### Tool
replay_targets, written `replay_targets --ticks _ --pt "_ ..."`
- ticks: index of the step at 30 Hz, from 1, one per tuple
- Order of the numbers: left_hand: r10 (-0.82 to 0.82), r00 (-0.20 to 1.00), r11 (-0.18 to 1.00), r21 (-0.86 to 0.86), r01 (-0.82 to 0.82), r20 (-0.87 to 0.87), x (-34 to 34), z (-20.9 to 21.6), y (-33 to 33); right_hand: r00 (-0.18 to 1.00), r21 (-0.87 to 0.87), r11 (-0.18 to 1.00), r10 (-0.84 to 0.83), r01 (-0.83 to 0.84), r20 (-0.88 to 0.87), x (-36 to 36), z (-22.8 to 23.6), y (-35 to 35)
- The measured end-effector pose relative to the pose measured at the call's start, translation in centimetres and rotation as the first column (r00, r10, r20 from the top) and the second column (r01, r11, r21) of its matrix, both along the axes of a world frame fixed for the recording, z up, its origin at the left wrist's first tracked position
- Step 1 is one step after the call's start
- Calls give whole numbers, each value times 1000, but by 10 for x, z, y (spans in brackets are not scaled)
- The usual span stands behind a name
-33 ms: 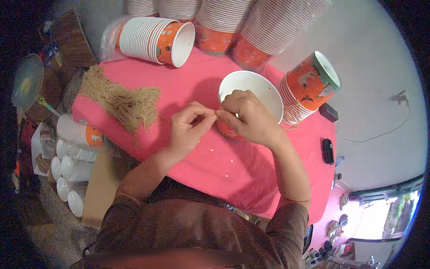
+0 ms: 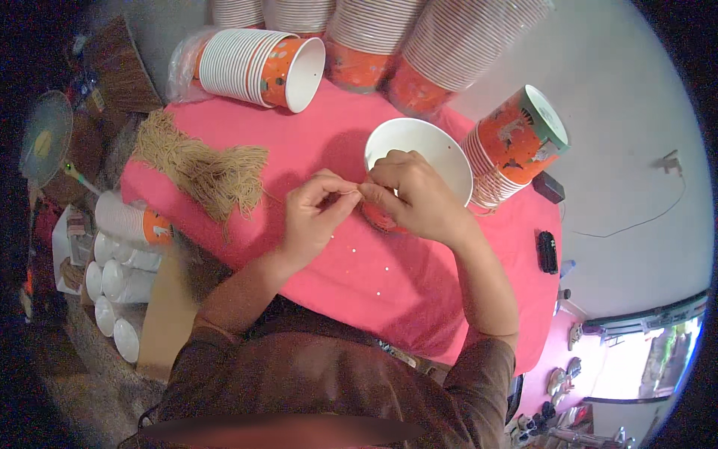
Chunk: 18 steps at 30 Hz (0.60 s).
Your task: Attaching thin string handles to printed paper buckets at a workstation.
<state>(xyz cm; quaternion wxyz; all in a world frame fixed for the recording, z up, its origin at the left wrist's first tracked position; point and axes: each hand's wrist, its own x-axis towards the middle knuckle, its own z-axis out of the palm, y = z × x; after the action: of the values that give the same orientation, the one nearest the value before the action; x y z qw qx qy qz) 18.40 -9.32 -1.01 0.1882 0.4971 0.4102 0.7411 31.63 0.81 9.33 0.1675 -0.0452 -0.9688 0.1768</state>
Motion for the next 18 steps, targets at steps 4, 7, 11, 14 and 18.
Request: replay_targets --ticks 4,7,11,14,18 --pt "-91 989 992 -76 100 116 -2 -2 -3 997 -81 994 -70 71 13 0 1 -5" --pt "-213 883 947 -134 292 417 -5 -1 -3 993 -107 993 -55 44 -103 0 -1 -9" --pt "-471 625 795 -8 606 623 -13 1 -5 977 -74 997 -24 8 -214 2 -11 -5" --pt "-563 461 689 82 720 685 -17 2 -7 982 -319 945 -119 66 -149 7 -9 -8" --pt "-596 380 638 130 759 707 -17 5 -7 942 -310 944 -204 116 -268 5 -11 -19"
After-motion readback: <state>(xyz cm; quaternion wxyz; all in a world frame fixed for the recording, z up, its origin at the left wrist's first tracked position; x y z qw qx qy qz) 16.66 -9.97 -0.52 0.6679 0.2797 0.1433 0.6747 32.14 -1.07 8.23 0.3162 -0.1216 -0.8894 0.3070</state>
